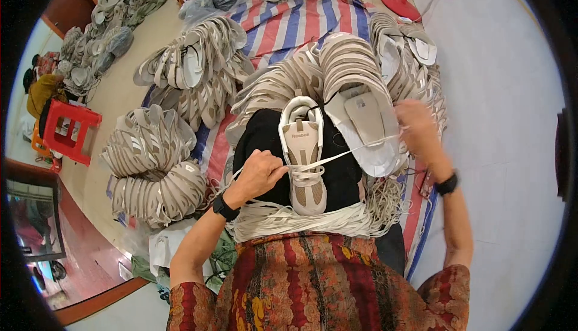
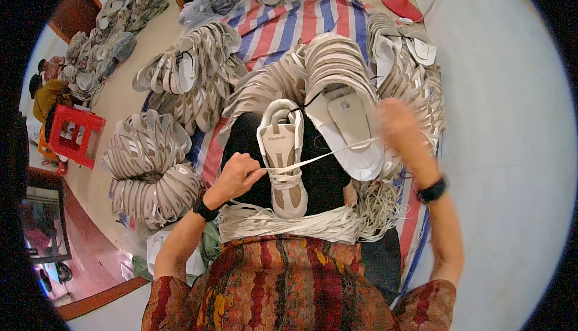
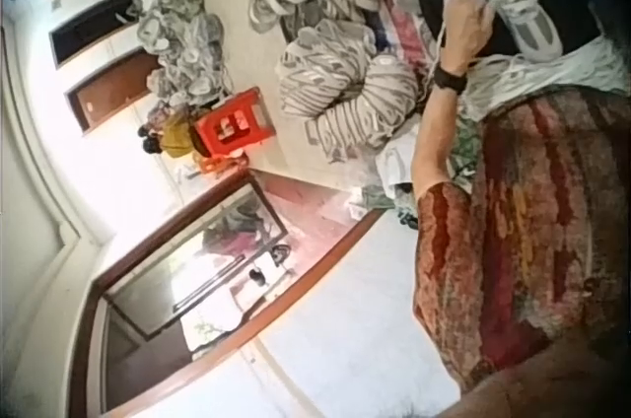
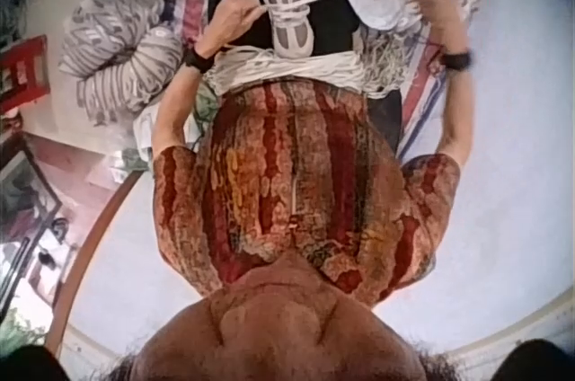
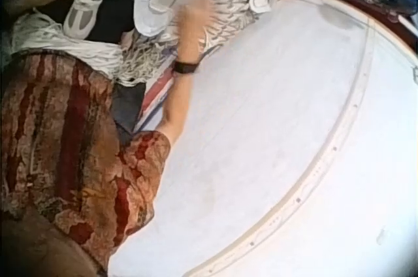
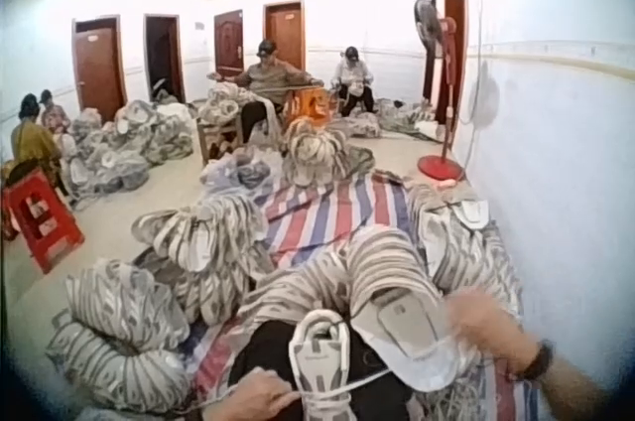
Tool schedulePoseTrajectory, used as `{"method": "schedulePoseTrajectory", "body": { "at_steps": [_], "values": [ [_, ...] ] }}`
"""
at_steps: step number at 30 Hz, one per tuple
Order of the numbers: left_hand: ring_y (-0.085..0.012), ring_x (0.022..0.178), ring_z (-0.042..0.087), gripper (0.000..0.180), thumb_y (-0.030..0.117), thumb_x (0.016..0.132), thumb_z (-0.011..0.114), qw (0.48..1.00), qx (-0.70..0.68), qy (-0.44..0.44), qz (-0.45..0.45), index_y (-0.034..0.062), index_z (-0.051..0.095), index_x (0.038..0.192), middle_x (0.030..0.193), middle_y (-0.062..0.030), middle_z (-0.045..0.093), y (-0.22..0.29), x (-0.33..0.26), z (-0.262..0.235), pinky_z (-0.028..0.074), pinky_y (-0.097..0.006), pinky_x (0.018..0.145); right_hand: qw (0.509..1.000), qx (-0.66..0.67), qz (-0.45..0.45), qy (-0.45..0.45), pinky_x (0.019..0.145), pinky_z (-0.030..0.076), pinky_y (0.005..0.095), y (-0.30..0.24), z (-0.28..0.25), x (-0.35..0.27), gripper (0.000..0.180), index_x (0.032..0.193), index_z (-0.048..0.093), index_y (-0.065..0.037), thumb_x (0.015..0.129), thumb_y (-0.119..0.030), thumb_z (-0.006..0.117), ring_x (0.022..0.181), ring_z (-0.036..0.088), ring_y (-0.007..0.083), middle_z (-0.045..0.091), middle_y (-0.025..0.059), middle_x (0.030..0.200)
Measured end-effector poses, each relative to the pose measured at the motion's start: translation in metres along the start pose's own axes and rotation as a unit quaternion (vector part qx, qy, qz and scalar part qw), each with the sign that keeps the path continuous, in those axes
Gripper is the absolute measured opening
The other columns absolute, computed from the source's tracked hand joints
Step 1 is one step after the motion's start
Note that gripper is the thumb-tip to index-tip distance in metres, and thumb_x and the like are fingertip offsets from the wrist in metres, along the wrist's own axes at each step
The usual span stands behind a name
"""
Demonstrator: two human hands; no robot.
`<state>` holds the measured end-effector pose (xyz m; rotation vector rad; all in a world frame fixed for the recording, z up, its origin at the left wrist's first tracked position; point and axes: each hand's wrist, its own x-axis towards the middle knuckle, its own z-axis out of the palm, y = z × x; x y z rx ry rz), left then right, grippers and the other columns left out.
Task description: The recorder is lacing a white and tan athletic shoe while sitting on the floor among many shoe components.
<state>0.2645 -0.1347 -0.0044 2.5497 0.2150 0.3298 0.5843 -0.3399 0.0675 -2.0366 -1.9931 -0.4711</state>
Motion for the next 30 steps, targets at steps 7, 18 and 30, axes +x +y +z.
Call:
{"method": "schedulePoseTrajectory", "body": {
  "at_steps": [7,18,30],
  "values": [
    [-0.0143,0.045,0.044,0.029,0.014,0.081,0.053,0.966,-0.143,-0.023,-0.216,-0.0032,0.048,0.058,0.048,-0.0086,0.046,0.002,-0.030,-0.036,0.034,-0.030,0.044,0.949,0.275,-0.151,-0.037,0.082,0.041,0.0381,-0.124,0.058,0.060,0.024,0.083,0.056,-0.007,0.063,-0.010,0.070,0.095,0.049,0.0273,0.048,0.0076,0.100],
    [-0.0175,0.067,0.050,0.036,0.004,0.070,0.070,0.989,-0.141,0.002,-0.044,0.0023,0.046,0.097,0.083,-0.0110,0.050,0.022,-0.010,-0.006,0.044,-0.029,0.061,0.909,0.394,-0.063,-0.123,0.080,0.040,0.0353,-0.121,0.055,0.061,0.010,0.073,0.054,-0.005,0.068,-0.007,0.063,0.092,0.047,0.0267,0.049,0.0087,0.094],
    [-0.0076,0.051,0.042,0.015,0.015,0.080,0.063,0.968,-0.176,-0.012,-0.179,0.0006,0.059,0.078,0.055,-0.0060,0.047,0.011,-0.001,-0.010,0.035,-0.024,0.046,0.899,0.410,0.020,-0.154,0.055,0.042,0.0360,-0.116,0.050,0.057,0.014,0.078,0.055,0.000,0.079,-0.014,0.056,0.059,0.055,0.0310,0.055,0.0160,0.064]
  ]
}}
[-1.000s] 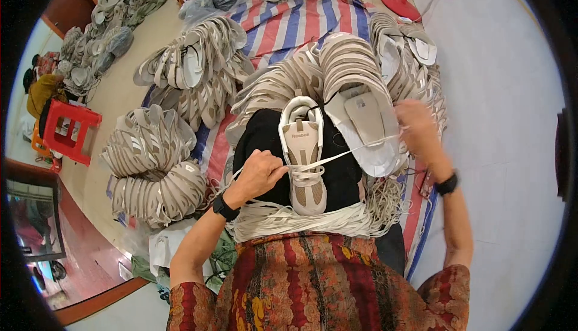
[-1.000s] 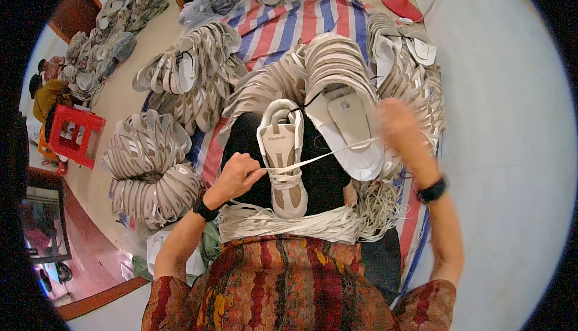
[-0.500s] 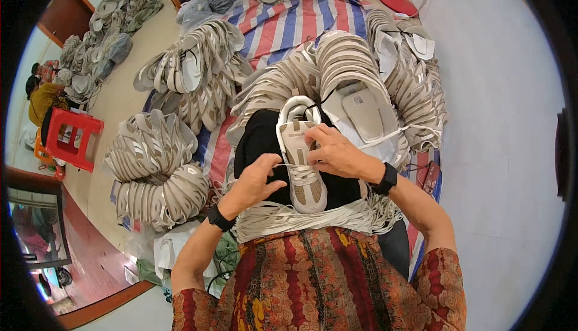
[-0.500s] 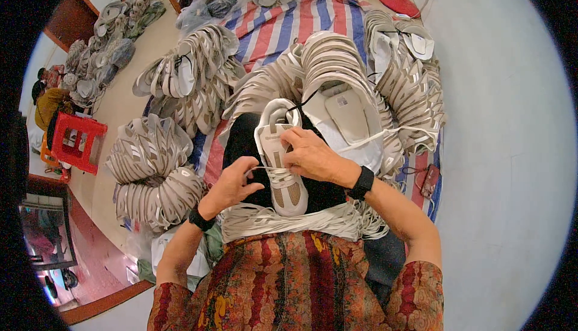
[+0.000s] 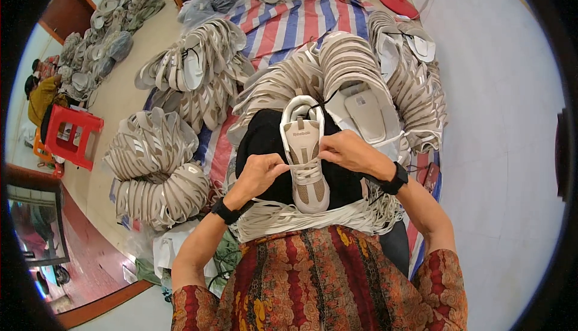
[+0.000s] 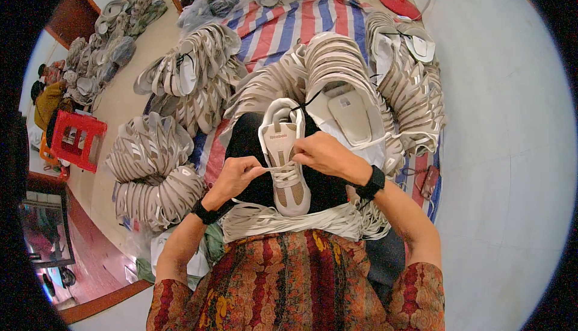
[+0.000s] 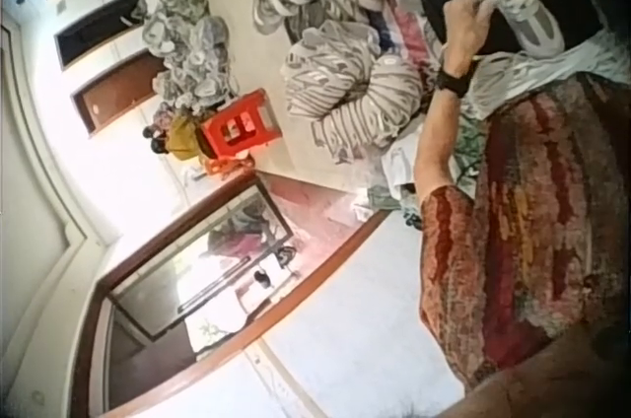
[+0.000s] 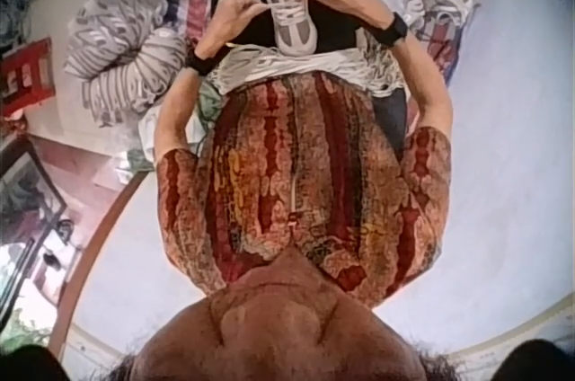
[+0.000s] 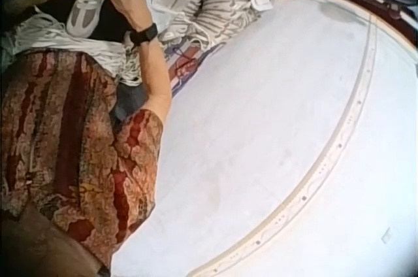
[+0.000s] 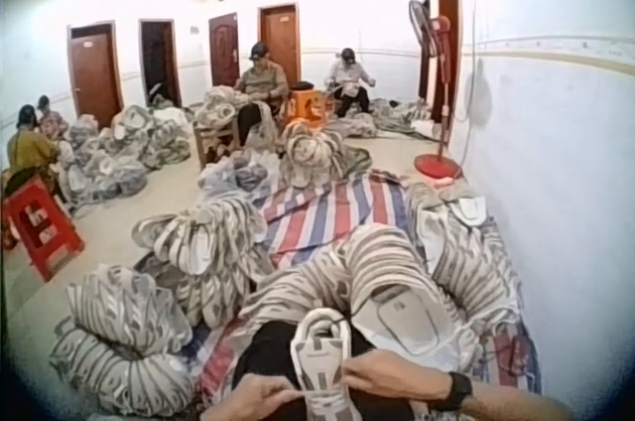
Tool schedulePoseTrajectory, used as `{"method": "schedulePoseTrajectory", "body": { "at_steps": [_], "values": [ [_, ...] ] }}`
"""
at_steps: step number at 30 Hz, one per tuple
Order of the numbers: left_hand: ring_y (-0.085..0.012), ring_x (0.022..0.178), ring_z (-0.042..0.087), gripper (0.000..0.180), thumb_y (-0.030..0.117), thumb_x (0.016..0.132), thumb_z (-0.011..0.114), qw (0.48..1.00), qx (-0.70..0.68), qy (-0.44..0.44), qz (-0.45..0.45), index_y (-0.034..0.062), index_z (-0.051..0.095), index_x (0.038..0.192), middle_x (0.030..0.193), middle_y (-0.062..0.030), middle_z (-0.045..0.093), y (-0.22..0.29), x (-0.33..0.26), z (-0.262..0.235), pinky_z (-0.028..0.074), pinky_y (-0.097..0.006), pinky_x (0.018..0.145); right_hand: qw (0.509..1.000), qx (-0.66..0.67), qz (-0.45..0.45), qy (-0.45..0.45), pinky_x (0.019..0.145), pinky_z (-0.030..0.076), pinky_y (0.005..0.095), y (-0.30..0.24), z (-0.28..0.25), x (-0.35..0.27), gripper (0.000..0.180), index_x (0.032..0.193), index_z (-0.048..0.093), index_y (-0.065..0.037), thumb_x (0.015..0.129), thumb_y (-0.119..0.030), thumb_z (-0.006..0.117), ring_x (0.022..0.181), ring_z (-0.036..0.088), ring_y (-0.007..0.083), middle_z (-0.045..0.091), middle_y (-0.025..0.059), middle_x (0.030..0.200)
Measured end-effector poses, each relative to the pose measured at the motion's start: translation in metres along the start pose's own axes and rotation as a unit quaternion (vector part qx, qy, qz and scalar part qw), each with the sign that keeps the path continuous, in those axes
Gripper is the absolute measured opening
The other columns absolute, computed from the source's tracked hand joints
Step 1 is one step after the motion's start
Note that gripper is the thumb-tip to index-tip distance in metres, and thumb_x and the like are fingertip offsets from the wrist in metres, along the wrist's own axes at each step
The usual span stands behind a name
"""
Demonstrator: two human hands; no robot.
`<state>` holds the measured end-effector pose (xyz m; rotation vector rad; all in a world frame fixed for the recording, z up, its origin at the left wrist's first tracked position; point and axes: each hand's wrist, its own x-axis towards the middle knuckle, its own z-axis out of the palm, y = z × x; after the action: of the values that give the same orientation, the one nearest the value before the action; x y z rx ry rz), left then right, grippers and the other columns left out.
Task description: The recorder is lacing a white and tan athletic shoe while sitting on the floor among many shoe components.
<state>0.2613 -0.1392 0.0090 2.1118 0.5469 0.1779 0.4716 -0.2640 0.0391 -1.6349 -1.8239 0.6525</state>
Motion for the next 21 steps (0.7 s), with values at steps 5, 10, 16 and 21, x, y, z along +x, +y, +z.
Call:
{"method": "schedulePoseTrajectory", "body": {
  "at_steps": [5,10,16,21],
  "values": [
    [-0.0103,0.049,0.047,0.018,0.018,0.081,0.060,0.997,-0.067,-0.026,0.001,-0.0001,0.062,0.078,0.058,-0.0075,0.054,-0.025,-0.019,-0.023,0.039,-0.027,0.047,0.996,0.025,0.062,-0.052,0.052,0.041,0.0296,0.013,-0.030,-0.022,0.017,0.080,0.059,0.000,0.080,-0.017,0.059,0.050,0.047,0.0179,0.054,0.0102,0.060],
    [-0.0121,0.059,0.057,0.015,0.011,0.080,0.060,0.997,0.029,-0.015,-0.077,-0.0031,0.064,0.083,0.068,-0.0066,0.063,-0.093,-0.118,-0.127,0.044,-0.024,0.055,0.978,0.015,0.191,-0.078,0.054,0.043,0.0243,0.020,-0.161,-0.099,0.017,0.078,0.062,0.001,0.081,-0.016,0.060,0.057,0.051,0.0095,0.057,0.0020,0.063],
    [-0.0088,0.056,0.051,0.010,0.007,0.076,0.060,0.936,0.075,0.177,-0.294,-0.0013,0.064,0.075,0.059,0.0000,0.054,-0.155,-0.271,-0.234,0.040,-0.021,0.051,0.913,-0.196,0.348,0.088,0.049,0.041,0.0232,0.020,-0.307,-0.246,0.019,0.066,0.054,0.005,0.078,-0.010,0.059,0.051,0.048,0.0103,0.048,0.0051,0.055],
    [-0.0068,0.050,0.039,0.016,0.009,0.080,0.056,0.894,0.142,0.288,-0.311,0.0020,0.056,0.066,0.058,0.0031,0.049,-0.140,-0.348,-0.270,0.030,-0.022,0.046,0.851,-0.274,0.393,0.216,0.046,0.035,0.0236,0.018,-0.367,-0.356,0.018,0.066,0.052,0.003,0.080,-0.007,0.055,0.050,0.044,0.0099,0.044,0.0026,0.056]
  ]
}}
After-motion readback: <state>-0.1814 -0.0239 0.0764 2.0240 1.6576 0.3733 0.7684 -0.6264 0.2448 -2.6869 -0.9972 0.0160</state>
